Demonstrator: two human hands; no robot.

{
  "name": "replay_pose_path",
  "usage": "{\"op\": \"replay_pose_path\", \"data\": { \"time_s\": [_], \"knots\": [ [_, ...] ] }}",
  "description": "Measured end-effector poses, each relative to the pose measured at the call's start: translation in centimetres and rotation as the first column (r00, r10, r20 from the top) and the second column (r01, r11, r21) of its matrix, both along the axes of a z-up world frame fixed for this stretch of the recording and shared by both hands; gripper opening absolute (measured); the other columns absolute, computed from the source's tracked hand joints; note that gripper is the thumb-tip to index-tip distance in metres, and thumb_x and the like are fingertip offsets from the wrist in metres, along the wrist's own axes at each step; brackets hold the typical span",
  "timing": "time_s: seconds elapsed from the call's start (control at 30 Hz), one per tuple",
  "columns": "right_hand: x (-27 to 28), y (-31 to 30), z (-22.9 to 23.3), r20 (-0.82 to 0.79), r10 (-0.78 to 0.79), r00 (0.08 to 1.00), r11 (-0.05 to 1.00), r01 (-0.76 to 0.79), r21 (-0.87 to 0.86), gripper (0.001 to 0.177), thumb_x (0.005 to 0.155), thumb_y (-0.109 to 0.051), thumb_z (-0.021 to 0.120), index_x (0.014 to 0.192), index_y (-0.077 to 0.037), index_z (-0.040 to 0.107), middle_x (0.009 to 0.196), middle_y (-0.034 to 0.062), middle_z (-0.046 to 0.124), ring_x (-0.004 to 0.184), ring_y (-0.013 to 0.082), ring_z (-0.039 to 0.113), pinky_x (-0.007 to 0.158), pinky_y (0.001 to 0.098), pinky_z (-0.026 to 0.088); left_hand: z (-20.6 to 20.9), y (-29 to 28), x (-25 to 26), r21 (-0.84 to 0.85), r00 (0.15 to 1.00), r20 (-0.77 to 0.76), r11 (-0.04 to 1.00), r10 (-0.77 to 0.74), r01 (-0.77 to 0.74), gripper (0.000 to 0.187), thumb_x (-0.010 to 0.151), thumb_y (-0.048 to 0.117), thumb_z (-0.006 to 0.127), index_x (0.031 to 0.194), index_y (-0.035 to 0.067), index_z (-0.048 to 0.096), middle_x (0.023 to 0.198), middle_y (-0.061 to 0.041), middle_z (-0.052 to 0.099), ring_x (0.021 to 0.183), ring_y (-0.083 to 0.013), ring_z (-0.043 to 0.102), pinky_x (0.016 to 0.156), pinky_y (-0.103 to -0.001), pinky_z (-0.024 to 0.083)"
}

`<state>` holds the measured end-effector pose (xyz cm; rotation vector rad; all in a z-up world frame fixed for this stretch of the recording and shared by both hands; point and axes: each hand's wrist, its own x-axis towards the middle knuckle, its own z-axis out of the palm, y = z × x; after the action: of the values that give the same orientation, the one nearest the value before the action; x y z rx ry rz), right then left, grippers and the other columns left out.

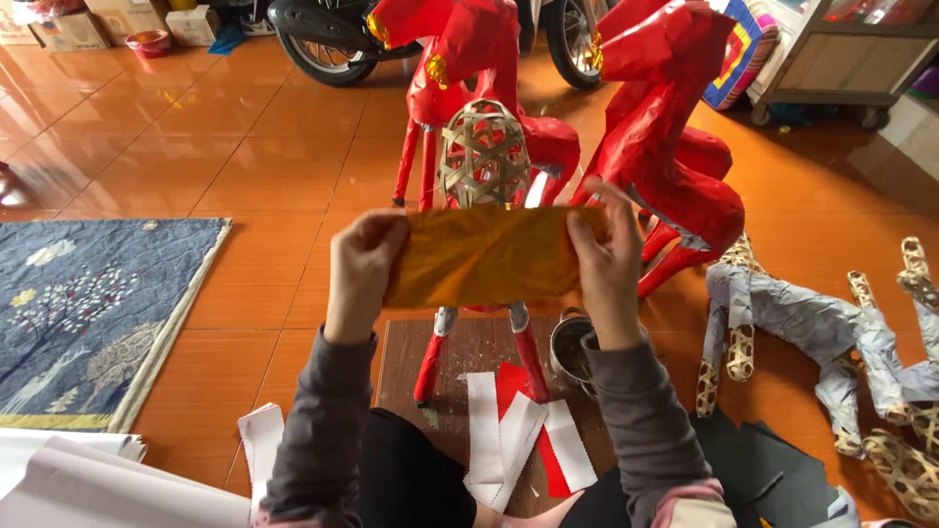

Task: Decorating a red animal-shaped figure with paper strips and gold foil using glue and scissors

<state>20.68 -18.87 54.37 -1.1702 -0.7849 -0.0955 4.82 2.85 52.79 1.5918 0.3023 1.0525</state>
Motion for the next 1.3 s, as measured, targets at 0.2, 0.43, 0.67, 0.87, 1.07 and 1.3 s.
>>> {"op": "replay_pose_path", "data": {
  "time_s": [0.2, 0.43, 0.67, 0.87, 1.07, 1.3],
  "knots": [
    [3.4, 3.1, -4.9, 0.102, -0.141, 0.985, 0.979, 0.154, -0.133, 0.043, 0.096, 0.001, 0.060, 0.137, -0.004, 0.047, 0.132, 0.0243, 0.050, 0.079, 0.0199, 0.063, 0.074, 0.0303, 0.057, -1.3, 1.8, 3.7, -0.048, 0.997, -0.045, 0.997, -0.068, 0.066, 0.020, 0.092, -0.001, 0.063, 0.111, -0.001, 0.065, 0.087, -0.015, 0.069, 0.080, -0.0190, 0.066, 0.073, -0.032, 0.057],
    [4.4, 5.5, -6.4, -0.096, -0.035, 0.995, 0.988, 0.020, -0.155, 0.051, 0.094, -0.001, 0.060, 0.140, -0.018, 0.048, 0.086, 0.0036, 0.066, 0.071, 0.0081, 0.062, 0.062, 0.0222, 0.054, -2.2, 0.3, 6.1, -0.194, 0.993, -0.057, 0.977, -0.106, 0.094, 0.032, 0.095, -0.005, 0.046, 0.127, 0.000, 0.049, 0.083, -0.013, 0.058, 0.066, -0.0170, 0.059, 0.057, -0.028, 0.056],
    [2.1, 8.4, -6.1, -0.282, 0.121, 0.952, 0.992, -0.127, 0.000, 0.046, 0.094, 0.000, 0.055, 0.137, -0.015, 0.046, 0.085, 0.0088, 0.063, 0.062, 0.0129, 0.059, 0.049, 0.0239, 0.052, -6.5, 0.6, 10.8, -0.316, 0.984, 0.157, 0.939, -0.086, 0.132, 0.024, 0.100, 0.001, 0.046, 0.123, 0.000, 0.045, 0.101, -0.018, 0.061, 0.080, -0.0190, 0.062, 0.069, -0.029, 0.056],
    [0.8, 10.0, -5.7, -0.441, 0.206, 0.874, 0.978, -0.178, 0.105, 0.051, 0.090, -0.005, 0.065, 0.137, -0.015, 0.050, 0.092, 0.0146, 0.065, 0.074, 0.0188, 0.064, 0.064, 0.0330, 0.059, -6.2, 0.5, 11.2, -0.419, 0.980, 0.144, 0.888, -0.140, 0.188, 0.027, 0.097, 0.000, 0.048, 0.124, 0.002, 0.049, 0.101, -0.018, 0.062, 0.082, -0.0210, 0.065, 0.070, -0.032, 0.058],
    [0.4, 8.5, -4.4, -0.309, 0.037, 0.950, 0.996, -0.060, -0.064, 0.044, 0.094, -0.005, 0.059, 0.137, -0.009, 0.053, 0.093, 0.0151, 0.068, 0.082, 0.0185, 0.064, 0.073, 0.0313, 0.057, -5.7, 0.5, 10.6, -0.377, 0.989, 0.119, 0.917, -0.091, 0.130, 0.034, 0.094, -0.002, 0.050, 0.128, -0.001, 0.048, 0.103, -0.018, 0.060, 0.088, -0.0217, 0.063, 0.076, -0.032, 0.057],
    [1.9, 7.9, -5.9, -0.449, 0.205, 0.870, 0.977, -0.206, 0.046, 0.047, 0.102, -0.034, 0.051, 0.144, -0.014, 0.045, 0.094, 0.0133, 0.065, 0.078, 0.0178, 0.068, 0.061, 0.0354, 0.063, -4.4, -0.8, 9.9, -0.181, 0.997, 0.004, 0.981, 0.080, -0.077, 0.042, 0.086, -0.004, 0.063, 0.125, 0.006, 0.052, 0.087, -0.002, 0.050, 0.076, -0.0088, 0.052, 0.063, -0.018, 0.048]
  ]
}}
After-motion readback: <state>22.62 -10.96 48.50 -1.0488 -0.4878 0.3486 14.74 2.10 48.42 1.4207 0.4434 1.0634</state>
